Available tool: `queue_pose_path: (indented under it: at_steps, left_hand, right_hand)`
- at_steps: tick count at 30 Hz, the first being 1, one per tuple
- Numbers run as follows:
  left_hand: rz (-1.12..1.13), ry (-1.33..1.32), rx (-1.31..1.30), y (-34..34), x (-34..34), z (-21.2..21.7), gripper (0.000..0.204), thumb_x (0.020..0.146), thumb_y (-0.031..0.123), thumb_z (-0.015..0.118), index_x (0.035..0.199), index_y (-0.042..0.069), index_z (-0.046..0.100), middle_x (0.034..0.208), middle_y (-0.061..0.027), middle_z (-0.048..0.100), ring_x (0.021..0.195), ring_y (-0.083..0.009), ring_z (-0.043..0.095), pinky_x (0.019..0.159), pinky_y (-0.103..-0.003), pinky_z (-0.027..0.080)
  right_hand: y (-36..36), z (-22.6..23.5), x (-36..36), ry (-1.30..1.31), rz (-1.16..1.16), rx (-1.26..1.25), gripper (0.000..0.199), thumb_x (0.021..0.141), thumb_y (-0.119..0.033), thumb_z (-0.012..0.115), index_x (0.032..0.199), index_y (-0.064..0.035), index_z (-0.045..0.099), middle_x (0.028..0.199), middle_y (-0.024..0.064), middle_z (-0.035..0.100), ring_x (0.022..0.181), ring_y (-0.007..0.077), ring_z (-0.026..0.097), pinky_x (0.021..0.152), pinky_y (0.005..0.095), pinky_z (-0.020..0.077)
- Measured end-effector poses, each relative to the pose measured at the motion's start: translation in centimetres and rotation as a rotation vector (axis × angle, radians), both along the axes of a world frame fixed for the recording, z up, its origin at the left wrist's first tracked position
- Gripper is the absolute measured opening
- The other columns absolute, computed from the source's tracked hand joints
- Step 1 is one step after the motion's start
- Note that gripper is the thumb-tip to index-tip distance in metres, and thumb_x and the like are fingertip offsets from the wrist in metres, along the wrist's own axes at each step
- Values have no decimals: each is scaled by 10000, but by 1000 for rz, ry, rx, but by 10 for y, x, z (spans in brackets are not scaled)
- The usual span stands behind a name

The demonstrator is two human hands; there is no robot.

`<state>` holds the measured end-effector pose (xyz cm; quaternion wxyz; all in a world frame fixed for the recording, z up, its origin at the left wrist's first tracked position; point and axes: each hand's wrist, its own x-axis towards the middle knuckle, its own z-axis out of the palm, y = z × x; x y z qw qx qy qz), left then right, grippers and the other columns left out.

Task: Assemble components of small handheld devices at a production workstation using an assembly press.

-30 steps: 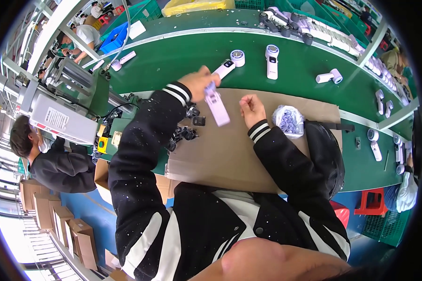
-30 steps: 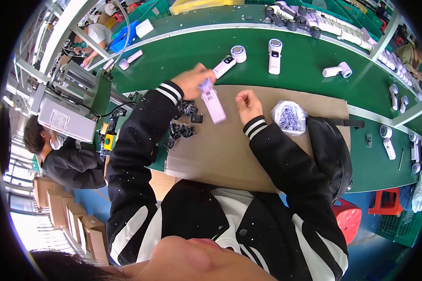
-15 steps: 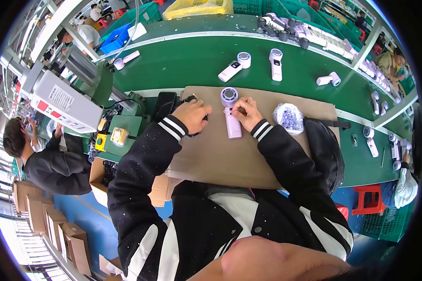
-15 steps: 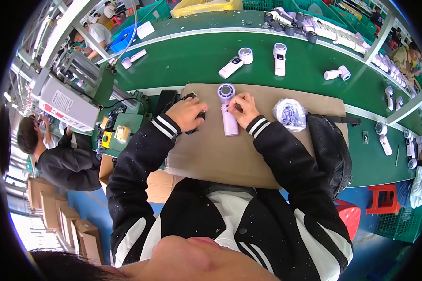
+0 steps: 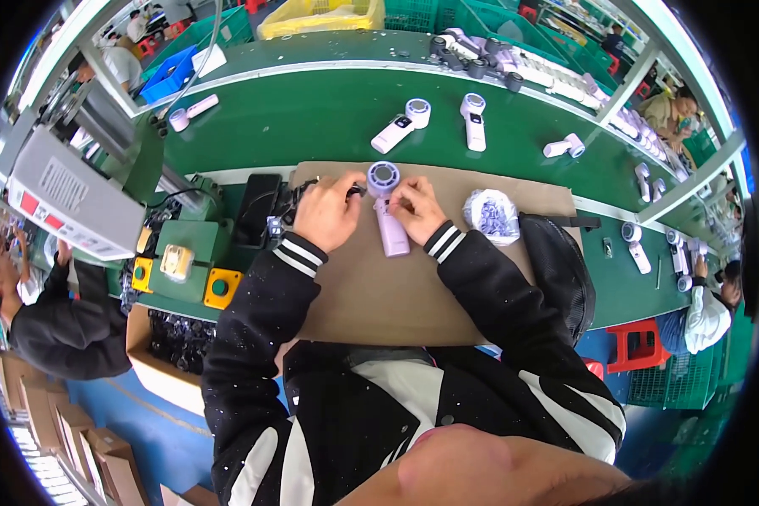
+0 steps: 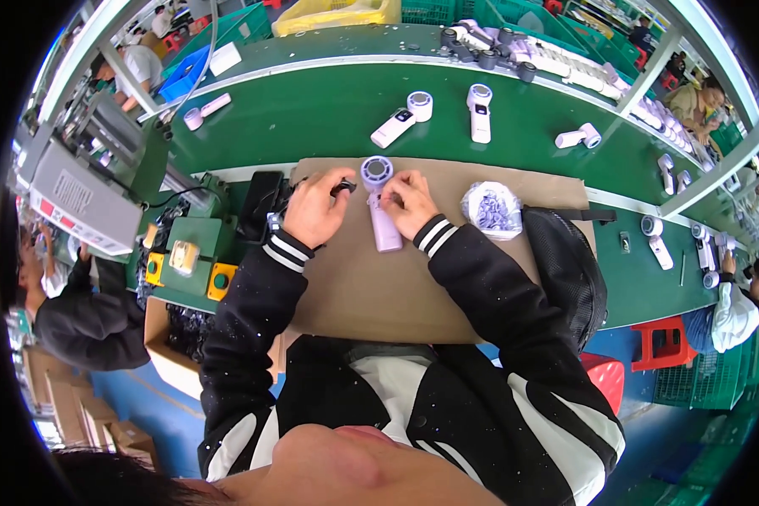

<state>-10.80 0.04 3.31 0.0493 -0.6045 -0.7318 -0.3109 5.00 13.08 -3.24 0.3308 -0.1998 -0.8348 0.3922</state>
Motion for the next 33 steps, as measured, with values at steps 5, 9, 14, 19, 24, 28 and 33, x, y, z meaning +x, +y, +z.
queue_pose_path:
  at_steps: [5,9,14,19,24,28,33]
  left_hand:
    - [-204,-508,51,30,14,-10,345,782,-43,568,1108,68,574,907,-50,651,734,-149,594,711,-261,458]
    - [-354,-891,96,32,5,-38,304,817,-78,537,1092,45,571,943,-51,647,791,-115,575,732,-227,449]
    - [-456,-1061,108,32,-3,-49,264,850,-94,514,1076,31,568,972,-56,633,835,-101,553,743,-204,444]
    - [-446,-1086,157,33,-2,-55,255,841,-89,534,1062,33,571,970,-53,622,808,-96,544,741,-205,446]
    - [-403,-1182,214,29,1,-48,247,844,-83,552,1065,25,571,963,-51,610,799,-97,542,744,-205,451]
    - [-389,-1192,247,30,3,-50,242,849,-79,561,1071,17,570,947,-48,603,797,-96,541,740,-203,453]
    - [-393,-1205,259,28,6,-54,233,852,-75,570,1068,14,569,930,-41,595,787,-94,538,731,-202,455]
  right_hand:
    - [-1,3,4,-47,32,13,106,760,4,573,821,-80,592,1048,102,457,958,269,428,832,337,396]
    - [-7,2,1,-16,-6,50,122,763,5,576,854,-77,586,1034,100,463,924,255,443,808,321,405]
    - [-13,5,-1,29,-19,3,144,769,4,582,888,-76,565,999,94,473,854,234,465,763,302,415]
    - [-20,11,-2,9,-52,-60,154,773,-1,588,899,-75,541,961,84,479,792,217,476,723,294,421]
    - [-18,4,-3,52,-74,-137,141,781,-10,589,891,-70,524,934,76,480,764,208,477,709,300,423]
    - [-21,4,-3,26,-94,-134,137,788,-22,593,899,-66,525,936,73,478,777,199,482,716,301,422]
    - [-20,1,-5,117,-102,-101,122,802,-40,595,906,-62,536,917,71,498,771,186,499,704,293,427]
